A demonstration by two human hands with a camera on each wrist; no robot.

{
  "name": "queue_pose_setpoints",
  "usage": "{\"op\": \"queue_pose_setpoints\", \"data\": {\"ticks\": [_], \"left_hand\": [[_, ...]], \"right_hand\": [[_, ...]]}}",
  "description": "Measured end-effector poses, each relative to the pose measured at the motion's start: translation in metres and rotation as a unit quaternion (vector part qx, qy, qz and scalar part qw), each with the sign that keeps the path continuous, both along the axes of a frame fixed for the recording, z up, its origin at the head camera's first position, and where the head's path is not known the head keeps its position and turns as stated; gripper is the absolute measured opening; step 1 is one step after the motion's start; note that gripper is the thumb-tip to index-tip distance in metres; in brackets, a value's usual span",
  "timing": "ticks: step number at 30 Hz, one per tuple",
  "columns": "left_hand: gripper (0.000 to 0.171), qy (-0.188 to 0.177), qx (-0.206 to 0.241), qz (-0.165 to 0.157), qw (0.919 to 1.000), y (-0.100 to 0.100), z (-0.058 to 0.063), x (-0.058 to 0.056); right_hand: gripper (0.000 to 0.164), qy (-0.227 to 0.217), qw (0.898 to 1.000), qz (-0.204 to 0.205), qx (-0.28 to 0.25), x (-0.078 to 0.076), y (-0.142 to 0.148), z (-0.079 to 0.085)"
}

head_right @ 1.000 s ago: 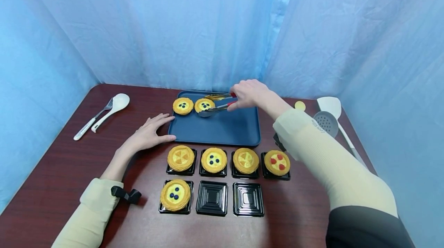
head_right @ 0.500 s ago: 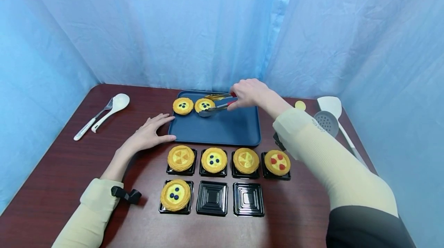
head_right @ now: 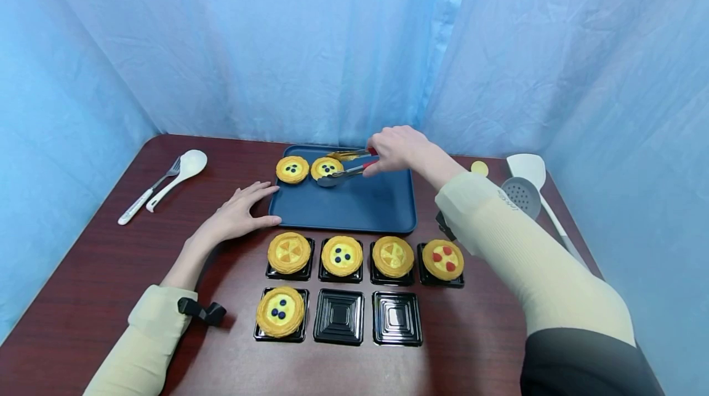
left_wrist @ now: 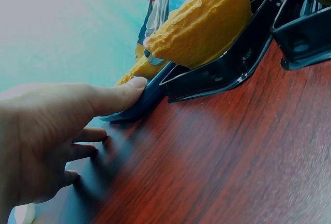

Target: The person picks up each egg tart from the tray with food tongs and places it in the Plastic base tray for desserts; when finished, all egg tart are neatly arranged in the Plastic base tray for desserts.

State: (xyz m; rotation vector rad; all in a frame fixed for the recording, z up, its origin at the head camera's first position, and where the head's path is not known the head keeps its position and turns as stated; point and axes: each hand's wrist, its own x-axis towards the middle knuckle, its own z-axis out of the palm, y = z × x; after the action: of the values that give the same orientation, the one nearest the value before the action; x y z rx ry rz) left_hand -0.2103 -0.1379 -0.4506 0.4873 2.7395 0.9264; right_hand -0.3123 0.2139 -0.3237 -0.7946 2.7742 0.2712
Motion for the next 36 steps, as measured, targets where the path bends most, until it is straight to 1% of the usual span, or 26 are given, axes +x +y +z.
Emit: {"op": "queue_pose_setpoints", "data": {"ticks": [13,17,21,24,28,31,36], "left_hand": [[0.080,-0.005,0.001,-0.003,1.0000,0.000,0.000,-0.001],[0.080,-0.006,0.000,-0.003,1.0000,0.001,0.000,-0.002],[0.080,-0.003,-0.002,-0.003,1.0000,0.002,-0.001,-0.003],[0.080,0.001,-0.004,-0.003,1.0000,0.003,-0.002,-0.004],[0.080,0.004,-0.007,-0.001,1.0000,0.004,-0.004,-0.005],[0.080,0.004,-0.004,-0.002,1.0000,0.004,-0.004,-0.006],[0.080,0.008,-0.001,-0.006,0.9999,0.000,-0.006,-0.007]], "right_hand": [[0.062,0.002,1.000,-0.001,0.001,0.001,0.002,0.002],[0.060,0.003,1.000,0.000,-0.002,0.003,0.004,0.008],[0.062,0.010,1.000,0.004,-0.006,0.010,0.011,0.019],[0.063,0.022,1.000,0.015,-0.008,0.019,0.018,0.030],[0.054,0.041,0.998,0.043,-0.023,0.040,0.031,0.043],[0.050,0.056,0.995,0.068,-0.045,0.063,0.042,0.051],[0.056,0.085,0.987,0.116,-0.069,0.108,0.060,0.056]]}}
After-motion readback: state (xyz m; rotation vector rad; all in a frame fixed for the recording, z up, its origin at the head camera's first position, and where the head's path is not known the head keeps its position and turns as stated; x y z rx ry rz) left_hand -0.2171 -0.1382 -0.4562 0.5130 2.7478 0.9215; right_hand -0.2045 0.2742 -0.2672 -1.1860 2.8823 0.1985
